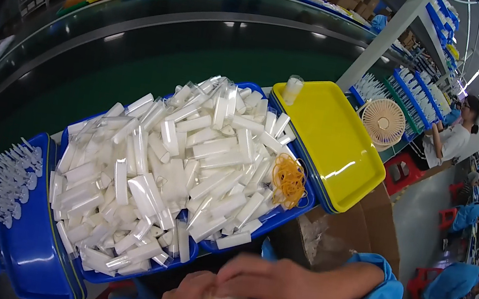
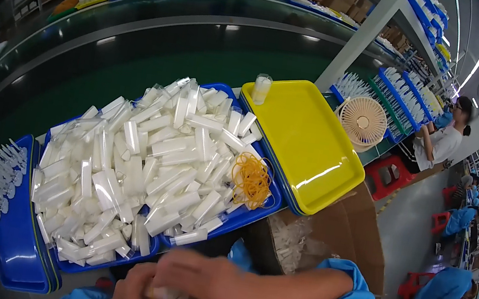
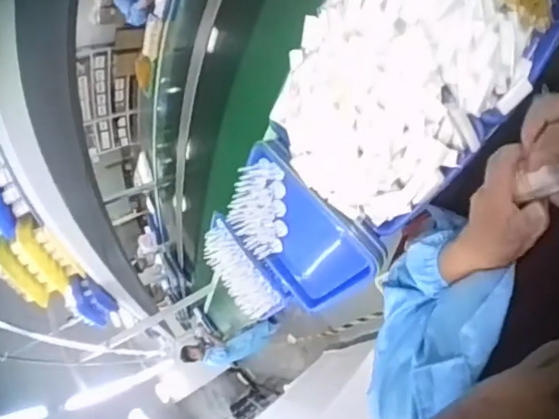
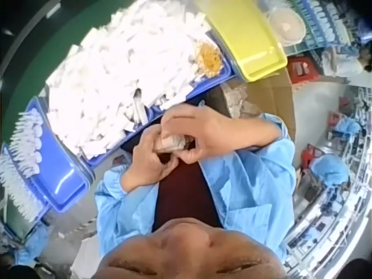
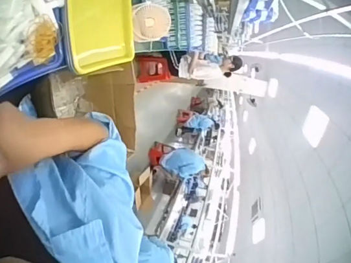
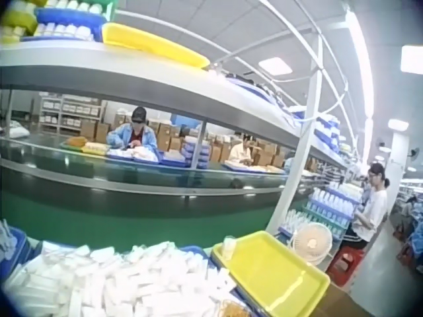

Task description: The recorder is assembling small plastic components, likely parts for lighters, by grouping them and securing them with rubber bands on a production line.

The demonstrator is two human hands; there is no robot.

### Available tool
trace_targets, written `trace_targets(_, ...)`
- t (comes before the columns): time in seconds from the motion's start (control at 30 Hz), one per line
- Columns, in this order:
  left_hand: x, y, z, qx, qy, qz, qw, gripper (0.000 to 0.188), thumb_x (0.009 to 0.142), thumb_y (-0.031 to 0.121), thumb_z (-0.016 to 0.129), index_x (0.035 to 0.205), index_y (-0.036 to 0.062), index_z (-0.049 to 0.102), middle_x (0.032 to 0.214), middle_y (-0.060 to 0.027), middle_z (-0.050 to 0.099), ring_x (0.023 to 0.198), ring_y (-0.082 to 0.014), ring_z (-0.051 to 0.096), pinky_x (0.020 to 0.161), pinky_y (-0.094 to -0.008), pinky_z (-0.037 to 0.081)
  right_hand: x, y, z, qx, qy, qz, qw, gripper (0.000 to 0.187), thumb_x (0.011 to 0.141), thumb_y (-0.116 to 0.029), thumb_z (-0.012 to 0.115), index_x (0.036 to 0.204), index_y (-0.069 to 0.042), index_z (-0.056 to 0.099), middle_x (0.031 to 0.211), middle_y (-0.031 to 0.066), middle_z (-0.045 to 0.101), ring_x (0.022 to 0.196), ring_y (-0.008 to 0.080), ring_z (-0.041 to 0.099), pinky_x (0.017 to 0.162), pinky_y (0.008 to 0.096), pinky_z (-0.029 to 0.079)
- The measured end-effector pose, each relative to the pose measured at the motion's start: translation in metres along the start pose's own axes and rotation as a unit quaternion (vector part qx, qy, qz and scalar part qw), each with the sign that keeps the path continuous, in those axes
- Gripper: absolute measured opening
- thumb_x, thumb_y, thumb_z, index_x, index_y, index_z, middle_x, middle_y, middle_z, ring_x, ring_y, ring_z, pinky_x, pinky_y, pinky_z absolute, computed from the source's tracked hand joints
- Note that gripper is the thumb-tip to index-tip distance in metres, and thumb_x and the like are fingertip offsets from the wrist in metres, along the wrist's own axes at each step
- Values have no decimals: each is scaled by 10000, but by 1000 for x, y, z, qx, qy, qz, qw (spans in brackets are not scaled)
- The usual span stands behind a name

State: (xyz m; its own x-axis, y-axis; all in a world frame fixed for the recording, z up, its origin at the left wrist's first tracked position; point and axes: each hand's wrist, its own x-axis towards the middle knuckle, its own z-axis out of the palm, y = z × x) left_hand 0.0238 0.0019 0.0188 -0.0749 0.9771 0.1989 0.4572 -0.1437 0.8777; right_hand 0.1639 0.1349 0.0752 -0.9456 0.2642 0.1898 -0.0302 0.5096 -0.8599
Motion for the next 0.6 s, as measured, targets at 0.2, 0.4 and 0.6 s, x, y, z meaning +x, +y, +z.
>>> trace_targets(0.2,-29,-32,-47,210,280,380,856,953,698,53,626,1416,237,27,1174,-252,404,960,-472,501,786,-504,500,43,57,-128,-286,319,151,891,310,652,-166,698,922,-45,606,778,54,605,538,106,537,511,224,445)
trace_targets(0.4,-76,-49,-162,384,299,19,873,441,819,-30,461,1249,19,373,1111,-191,507,1056,-274,497,837,-356,419,53,172,-244,-368,383,253,809,334,673,-245,692,920,-48,585,859,165,631,817,280,622,731,332,485)
trace_targets(0.6,-89,-100,-227,448,213,-75,865,347,674,-86,489,1015,-25,514,1096,-199,507,1039,-355,488,922,-384,356,85,218,-243,-361,351,288,814,373,707,-326,683,931,-42,593,862,182,638,815,292,624,751,340,480)
